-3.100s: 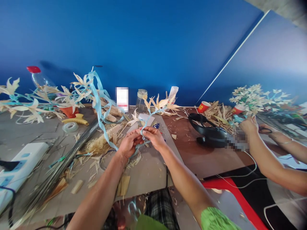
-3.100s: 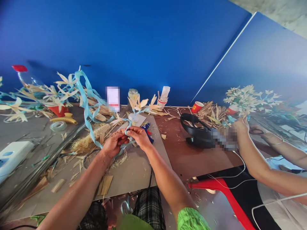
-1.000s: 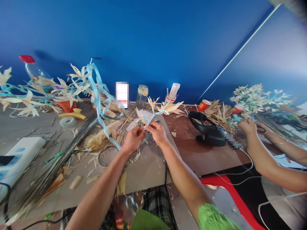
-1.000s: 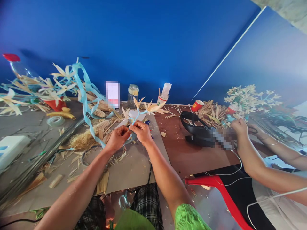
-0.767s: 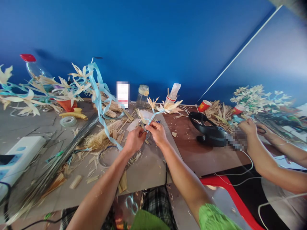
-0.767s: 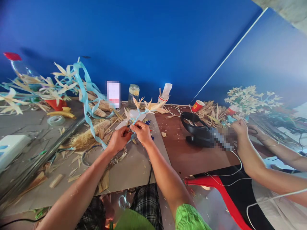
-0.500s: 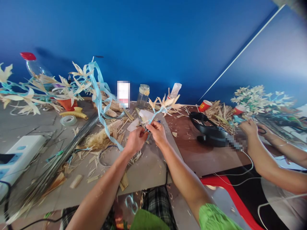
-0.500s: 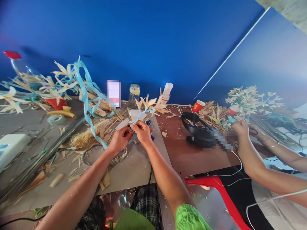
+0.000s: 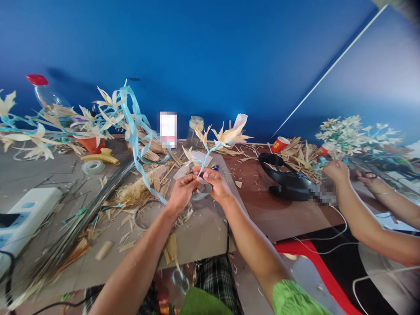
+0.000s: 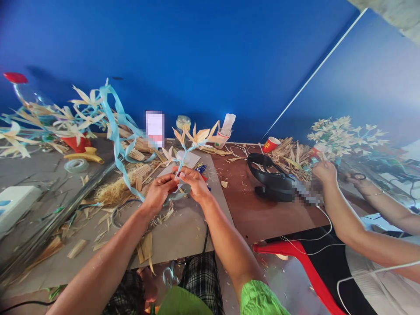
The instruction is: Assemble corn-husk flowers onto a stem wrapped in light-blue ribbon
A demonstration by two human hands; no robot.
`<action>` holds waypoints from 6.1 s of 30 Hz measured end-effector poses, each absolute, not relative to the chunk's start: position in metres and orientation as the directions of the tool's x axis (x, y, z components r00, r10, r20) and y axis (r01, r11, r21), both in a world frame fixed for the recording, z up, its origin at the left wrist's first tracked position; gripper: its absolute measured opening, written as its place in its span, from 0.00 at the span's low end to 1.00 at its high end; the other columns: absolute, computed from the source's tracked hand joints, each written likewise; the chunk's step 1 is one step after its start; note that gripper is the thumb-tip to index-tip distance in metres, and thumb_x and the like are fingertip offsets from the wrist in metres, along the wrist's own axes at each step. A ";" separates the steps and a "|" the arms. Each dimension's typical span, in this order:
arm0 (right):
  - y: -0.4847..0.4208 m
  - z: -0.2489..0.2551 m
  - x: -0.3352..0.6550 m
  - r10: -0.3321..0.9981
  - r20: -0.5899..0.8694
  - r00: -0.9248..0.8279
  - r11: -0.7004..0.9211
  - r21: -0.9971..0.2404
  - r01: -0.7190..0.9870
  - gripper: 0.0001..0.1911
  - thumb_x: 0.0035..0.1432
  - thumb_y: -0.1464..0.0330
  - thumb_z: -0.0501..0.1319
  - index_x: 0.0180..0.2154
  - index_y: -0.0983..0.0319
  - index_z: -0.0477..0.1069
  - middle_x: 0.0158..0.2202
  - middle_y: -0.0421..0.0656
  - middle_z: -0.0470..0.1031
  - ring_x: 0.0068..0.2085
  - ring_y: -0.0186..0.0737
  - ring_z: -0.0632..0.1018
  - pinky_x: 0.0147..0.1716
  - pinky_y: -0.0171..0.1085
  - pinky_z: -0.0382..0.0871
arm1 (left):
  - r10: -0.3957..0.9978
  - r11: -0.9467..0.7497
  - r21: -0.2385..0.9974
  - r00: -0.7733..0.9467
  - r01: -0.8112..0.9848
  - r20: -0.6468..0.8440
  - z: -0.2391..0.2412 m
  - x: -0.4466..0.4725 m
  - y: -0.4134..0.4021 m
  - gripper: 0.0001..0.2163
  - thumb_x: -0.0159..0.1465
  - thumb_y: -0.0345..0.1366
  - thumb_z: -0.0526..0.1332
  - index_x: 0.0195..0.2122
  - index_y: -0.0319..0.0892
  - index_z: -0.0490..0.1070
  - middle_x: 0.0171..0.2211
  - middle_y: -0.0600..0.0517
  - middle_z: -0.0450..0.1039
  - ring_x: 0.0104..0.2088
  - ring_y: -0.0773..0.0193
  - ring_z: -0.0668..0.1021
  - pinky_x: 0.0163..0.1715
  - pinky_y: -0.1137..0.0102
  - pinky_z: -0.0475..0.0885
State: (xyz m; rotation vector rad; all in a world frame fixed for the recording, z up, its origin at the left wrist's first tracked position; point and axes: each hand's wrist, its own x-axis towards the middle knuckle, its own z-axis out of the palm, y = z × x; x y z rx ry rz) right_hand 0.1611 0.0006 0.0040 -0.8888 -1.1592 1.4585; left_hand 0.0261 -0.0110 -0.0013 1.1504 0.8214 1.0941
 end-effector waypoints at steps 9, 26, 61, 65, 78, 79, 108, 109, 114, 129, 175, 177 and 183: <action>-0.002 0.007 0.162 0.956 0.046 -0.289 -0.072 -0.920 -0.386 0.12 0.37 0.61 0.72 0.21 0.61 0.73 0.23 0.37 0.70 0.24 0.31 0.68 0.27 0.33 0.63 | 0.886 0.212 0.922 0.463 -0.325 -0.040 -0.002 0.022 -0.012 0.16 0.50 0.46 0.68 0.24 0.39 0.65 0.17 0.59 0.54 0.18 0.75 0.57 0.20 0.74 0.51; -0.002 -0.002 0.147 0.834 0.531 0.149 0.443 -0.806 0.392 0.13 0.52 0.64 0.63 0.21 0.59 0.63 0.27 0.41 0.65 0.33 0.39 0.66 0.39 0.38 0.61 | 0.927 -0.361 0.804 0.084 0.473 0.367 -0.016 0.031 -0.012 0.11 0.62 0.35 0.52 0.23 0.41 0.62 0.22 0.54 0.61 0.24 0.69 0.61 0.26 0.73 0.53; 0.001 0.001 0.158 0.992 0.007 -0.123 -0.051 -0.887 -0.458 0.19 0.41 0.52 0.68 0.26 0.61 0.76 0.25 0.41 0.72 0.28 0.34 0.70 0.27 0.34 0.66 | 0.975 -0.193 0.979 0.122 0.065 0.185 -0.008 0.032 -0.015 0.14 0.60 0.42 0.55 0.22 0.40 0.63 0.18 0.58 0.51 0.20 0.72 0.55 0.20 0.73 0.50; 0.004 0.001 0.159 0.986 -0.045 -0.161 -0.119 -0.863 -0.491 0.16 0.39 0.56 0.70 0.25 0.61 0.74 0.24 0.39 0.70 0.25 0.31 0.67 0.21 0.31 0.61 | 0.966 -0.167 0.984 0.209 0.055 0.152 -0.004 0.032 -0.015 0.15 0.60 0.44 0.55 0.23 0.39 0.64 0.17 0.58 0.52 0.19 0.72 0.55 0.20 0.73 0.51; 0.002 -0.002 0.146 0.809 0.466 0.357 0.347 -0.870 0.350 0.16 0.50 0.61 0.63 0.20 0.60 0.61 0.21 0.37 0.63 0.27 0.33 0.65 0.31 0.35 0.60 | 0.928 -0.370 0.720 0.192 0.588 0.320 -0.016 0.042 -0.017 0.11 0.62 0.34 0.50 0.23 0.41 0.61 0.22 0.53 0.63 0.23 0.68 0.62 0.25 0.71 0.50; 0.002 -0.001 0.146 0.796 0.499 0.342 0.349 -0.841 0.414 0.16 0.51 0.60 0.62 0.20 0.60 0.61 0.22 0.38 0.64 0.28 0.34 0.66 0.32 0.35 0.61 | 0.928 -0.367 0.705 0.183 0.607 0.326 -0.015 0.042 -0.018 0.11 0.62 0.34 0.50 0.23 0.41 0.62 0.22 0.53 0.63 0.23 0.68 0.62 0.25 0.70 0.50; 0.002 -0.004 0.157 0.939 0.029 -0.343 -0.193 -0.780 -0.596 0.14 0.43 0.61 0.69 0.31 0.61 0.70 0.26 0.37 0.73 0.19 0.28 0.69 0.16 0.29 0.65 | 0.820 0.418 0.801 0.557 -0.428 -0.130 -0.002 0.027 -0.013 0.16 0.54 0.46 0.63 0.21 0.38 0.64 0.14 0.62 0.45 0.13 0.78 0.49 0.13 0.78 0.42; 0.002 -0.003 0.157 0.943 0.034 -0.332 -0.184 -0.778 -0.600 0.15 0.43 0.62 0.70 0.30 0.61 0.70 0.27 0.37 0.73 0.19 0.27 0.69 0.17 0.29 0.65 | 0.822 0.412 0.816 0.552 -0.407 -0.140 -0.002 0.027 -0.013 0.16 0.54 0.47 0.63 0.21 0.39 0.64 0.14 0.62 0.45 0.13 0.78 0.49 0.13 0.78 0.42; 0.002 0.003 0.154 0.981 0.019 -0.194 -0.094 -0.828 -0.553 0.16 0.41 0.61 0.71 0.25 0.62 0.66 0.24 0.35 0.68 0.16 0.25 0.64 0.14 0.29 0.59 | 0.901 0.213 0.954 0.419 -0.209 -0.110 0.000 0.032 -0.012 0.18 0.54 0.49 0.61 0.21 0.39 0.65 0.13 0.60 0.50 0.14 0.76 0.53 0.16 0.76 0.46; 0.003 -0.001 0.155 0.941 -0.043 -0.336 -0.200 -0.870 -0.451 0.27 0.49 0.45 0.59 0.36 0.62 0.73 0.26 0.42 0.74 0.25 0.36 0.73 0.26 0.37 0.69 | 0.946 0.239 0.938 0.278 -0.253 -0.166 0.002 0.033 -0.014 0.15 0.55 0.46 0.60 0.20 0.40 0.64 0.14 0.58 0.56 0.15 0.74 0.58 0.17 0.75 0.51; -0.002 0.003 0.158 0.976 0.126 -0.176 0.119 -0.991 -0.054 0.14 0.48 0.58 0.65 0.27 0.62 0.68 0.24 0.36 0.67 0.27 0.31 0.69 0.32 0.34 0.64 | 0.996 -0.081 0.963 0.008 -0.257 0.086 -0.003 0.031 -0.015 0.14 0.57 0.45 0.60 0.22 0.39 0.67 0.17 0.57 0.61 0.20 0.73 0.61 0.22 0.75 0.58; -0.002 0.002 0.159 0.965 0.145 -0.218 0.163 -0.984 0.066 0.13 0.50 0.59 0.64 0.27 0.63 0.68 0.24 0.36 0.67 0.27 0.32 0.68 0.31 0.33 0.62 | 0.996 -0.088 0.965 -0.032 -0.247 0.082 -0.002 0.031 -0.014 0.13 0.56 0.43 0.61 0.22 0.39 0.67 0.18 0.57 0.63 0.20 0.73 0.63 0.23 0.75 0.59; -0.001 0.005 0.159 0.962 0.106 -0.251 0.148 -0.976 0.157 0.16 0.51 0.56 0.62 0.25 0.62 0.65 0.22 0.35 0.64 0.25 0.31 0.64 0.27 0.32 0.58 | 0.997 0.067 0.905 0.006 -0.421 -0.071 -0.003 0.033 -0.013 0.11 0.51 0.41 0.65 0.23 0.39 0.67 0.20 0.56 0.68 0.21 0.73 0.68 0.24 0.76 0.63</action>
